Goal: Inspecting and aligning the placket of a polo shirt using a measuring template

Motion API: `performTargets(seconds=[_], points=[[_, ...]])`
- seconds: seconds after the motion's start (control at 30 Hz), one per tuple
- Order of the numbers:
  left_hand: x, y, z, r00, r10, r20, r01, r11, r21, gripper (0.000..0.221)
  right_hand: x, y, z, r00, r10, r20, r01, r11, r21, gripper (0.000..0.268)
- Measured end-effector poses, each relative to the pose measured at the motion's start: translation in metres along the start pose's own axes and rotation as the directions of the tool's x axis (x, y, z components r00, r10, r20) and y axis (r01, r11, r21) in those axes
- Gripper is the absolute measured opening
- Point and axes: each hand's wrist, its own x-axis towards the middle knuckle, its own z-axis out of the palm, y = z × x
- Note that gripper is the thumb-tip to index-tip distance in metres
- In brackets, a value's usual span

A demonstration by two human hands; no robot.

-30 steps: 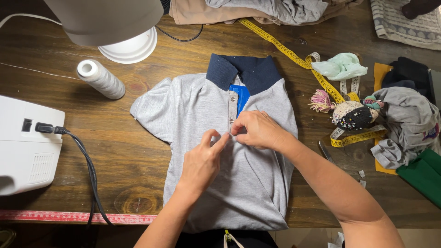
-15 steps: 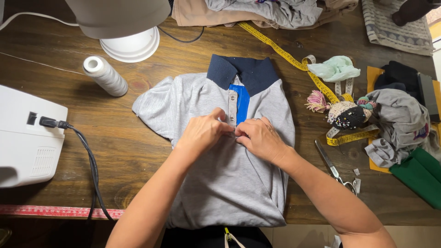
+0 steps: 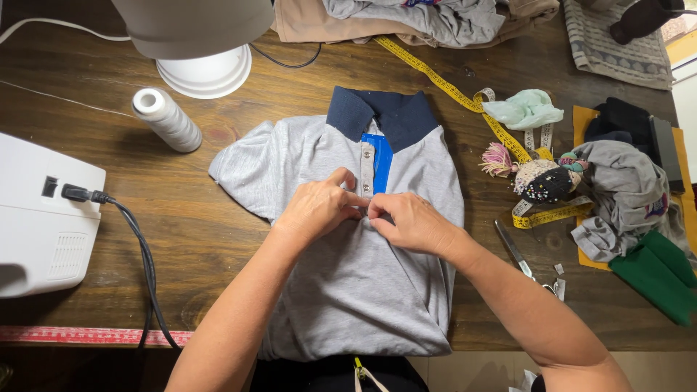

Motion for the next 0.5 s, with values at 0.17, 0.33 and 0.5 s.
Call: performTargets(seconds=[0.17, 0.33, 0.5], points=[[-0.003, -0.008, 0.016, 0.999, 0.022, -0.028, -0.022, 1.0, 0.0, 0.014, 0.001, -0.001, 0.001, 1.0, -0.005, -0.031, 0.005, 1.0, -0.014, 0.007], [-0.006, -0.007, 0.017, 0.997, 0.048, -0.06, -0.046, 0.999, 0.025, 0.007, 0.002, 0.004, 0.017, 0.99, -0.062, -0.124, 0.056, 0.997, -0.052, 0.01], [-0.005, -0.004, 0.015, 0.996, 0.082, -0.033, -0.078, 0.992, 0.1, 0.018, 0.004, 0.022, 0.03, 0.97, -0.166, -0.18, 0.136, 0.976, -0.169, 0.013]])
